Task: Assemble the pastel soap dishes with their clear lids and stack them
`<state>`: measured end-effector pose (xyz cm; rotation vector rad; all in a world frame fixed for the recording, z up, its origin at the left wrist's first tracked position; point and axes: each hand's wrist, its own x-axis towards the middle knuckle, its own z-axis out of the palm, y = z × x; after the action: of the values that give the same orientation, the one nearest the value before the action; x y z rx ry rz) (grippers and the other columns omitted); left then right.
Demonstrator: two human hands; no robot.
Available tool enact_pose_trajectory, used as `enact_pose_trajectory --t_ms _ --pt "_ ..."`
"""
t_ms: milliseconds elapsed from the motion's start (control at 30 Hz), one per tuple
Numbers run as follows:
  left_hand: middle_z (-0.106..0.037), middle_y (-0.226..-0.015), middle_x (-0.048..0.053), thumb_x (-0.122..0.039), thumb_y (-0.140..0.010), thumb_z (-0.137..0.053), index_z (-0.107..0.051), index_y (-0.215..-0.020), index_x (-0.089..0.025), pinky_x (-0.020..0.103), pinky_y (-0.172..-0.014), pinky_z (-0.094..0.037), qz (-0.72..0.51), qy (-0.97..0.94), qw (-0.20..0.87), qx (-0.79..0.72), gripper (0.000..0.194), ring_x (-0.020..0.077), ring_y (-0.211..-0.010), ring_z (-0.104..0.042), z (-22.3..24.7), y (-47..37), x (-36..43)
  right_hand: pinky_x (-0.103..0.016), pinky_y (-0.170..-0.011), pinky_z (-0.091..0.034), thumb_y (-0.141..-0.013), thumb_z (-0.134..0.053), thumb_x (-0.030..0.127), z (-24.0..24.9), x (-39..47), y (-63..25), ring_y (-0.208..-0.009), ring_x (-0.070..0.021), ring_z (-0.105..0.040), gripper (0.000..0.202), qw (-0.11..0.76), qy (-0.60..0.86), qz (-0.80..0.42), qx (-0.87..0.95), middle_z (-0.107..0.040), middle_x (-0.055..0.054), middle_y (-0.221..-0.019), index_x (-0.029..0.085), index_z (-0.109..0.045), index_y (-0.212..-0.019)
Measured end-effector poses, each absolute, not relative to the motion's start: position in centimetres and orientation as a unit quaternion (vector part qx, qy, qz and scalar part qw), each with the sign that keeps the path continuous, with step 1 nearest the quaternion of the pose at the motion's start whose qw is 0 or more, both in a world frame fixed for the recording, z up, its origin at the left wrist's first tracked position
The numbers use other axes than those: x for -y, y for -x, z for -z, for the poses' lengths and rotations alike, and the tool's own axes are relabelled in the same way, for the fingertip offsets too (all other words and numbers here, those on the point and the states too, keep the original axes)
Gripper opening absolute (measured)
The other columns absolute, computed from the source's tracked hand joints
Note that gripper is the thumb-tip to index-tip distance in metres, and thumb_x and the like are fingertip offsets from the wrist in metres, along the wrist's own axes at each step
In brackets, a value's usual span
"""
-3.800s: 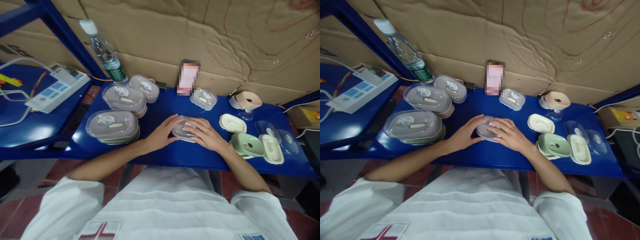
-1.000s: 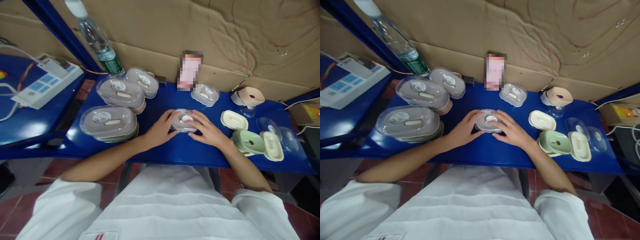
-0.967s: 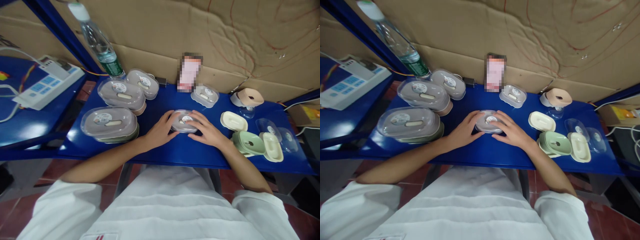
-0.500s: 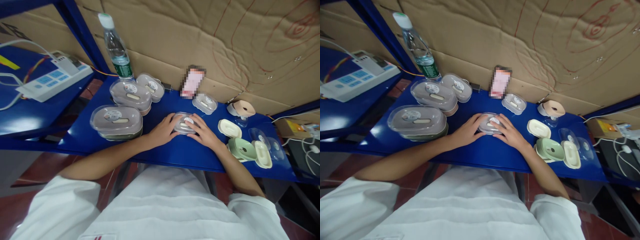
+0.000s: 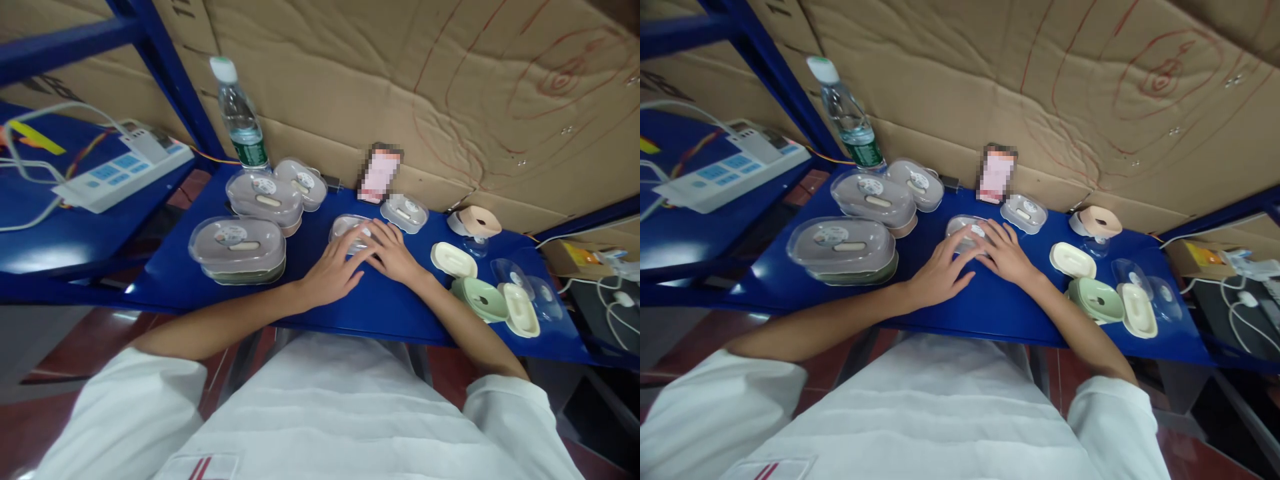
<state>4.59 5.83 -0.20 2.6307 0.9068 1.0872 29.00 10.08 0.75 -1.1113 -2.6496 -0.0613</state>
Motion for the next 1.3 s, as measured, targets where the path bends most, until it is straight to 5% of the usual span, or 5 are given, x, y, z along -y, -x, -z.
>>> enact_pose_trajectory --t_ms 267,433,567,1100,1300 --pt "-0.044 -0.161 0.023 -0.022 -0.102 -0.058 -0.055 -0.148 -0.018 0.058 -0.115 -0.050 -0.320 -0.902 0.083 -0.279 0.046 0.0367 -0.150 -0.049 -0.5 -4.3 -5.7 -0.063 -0.132 -0.025 -0.109 -0.050 0.045 -2.5 -14.4 -25.5 -0.167 -0.0351 -0.021 0.068 0.124 0.368 -0.002 0.922 -0.021 -0.016 -0.180 0.024 -0.030 -0.171" --pt "-0.047 -0.160 0.021 -0.024 -0.103 -0.057 -0.057 -0.147 -0.021 0.059 -0.117 -0.049 -0.288 -0.905 0.126 -0.285 0.044 0.0362 -0.148 -0.050 -0.6 -4.3 -5.6 -0.067 -0.130 -0.025 -0.110 -0.042 0.056 -3.8 -14.1 -31.2 -0.164 -0.0381 -0.028 0.073 0.155 0.529 0.062 0.832 -0.030 -0.021 -0.176 0.017 -0.031 -0.170" --pt "-0.048 -0.160 0.018 -0.024 -0.104 -0.057 -0.059 -0.145 -0.022 0.056 -0.118 -0.048 -0.267 -0.912 0.139 -0.277 0.042 0.0345 -0.146 -0.052 -0.5 -4.5 -5.4 -0.076 -0.126 -0.021 -0.107 -0.051 0.043 -3.5 -11.8 -35.1 -0.157 -0.0439 -0.038 0.067 0.115 0.587 0.097 0.796 -0.046 -0.026 -0.166 0.011 -0.040 -0.164" --pt "-0.054 -0.157 0.018 -0.022 -0.104 -0.059 -0.062 -0.141 -0.023 0.057 -0.117 -0.049 -0.266 -0.926 0.083 -0.254 0.038 0.0339 -0.143 -0.056 -0.3 -4.9 -5.3 -0.058 -0.117 -0.049 -0.108 -0.051 0.029 -5.7 -0.7 -35.5 -0.141 -0.0345 -0.055 0.038 0.151 0.510 -0.040 0.846 -0.061 -0.015 -0.144 0.026 -0.061 -0.144" --pt "-0.063 -0.155 0.001 -0.011 -0.100 -0.065 -0.063 -0.141 -0.041 0.043 -0.124 -0.046 -0.229 -0.971 0.018 -0.071 0.052 0.0201 -0.141 -0.061 -1.6 -4.9 -2.2 -0.053 -0.119 -0.049 -0.103 -0.056 0.020 -4.1 -0.8 -30.9 -0.142 -0.0324 -0.050 0.047 0.147 0.419 -0.059 0.894 -0.061 -0.013 -0.147 0.027 -0.062 -0.149"
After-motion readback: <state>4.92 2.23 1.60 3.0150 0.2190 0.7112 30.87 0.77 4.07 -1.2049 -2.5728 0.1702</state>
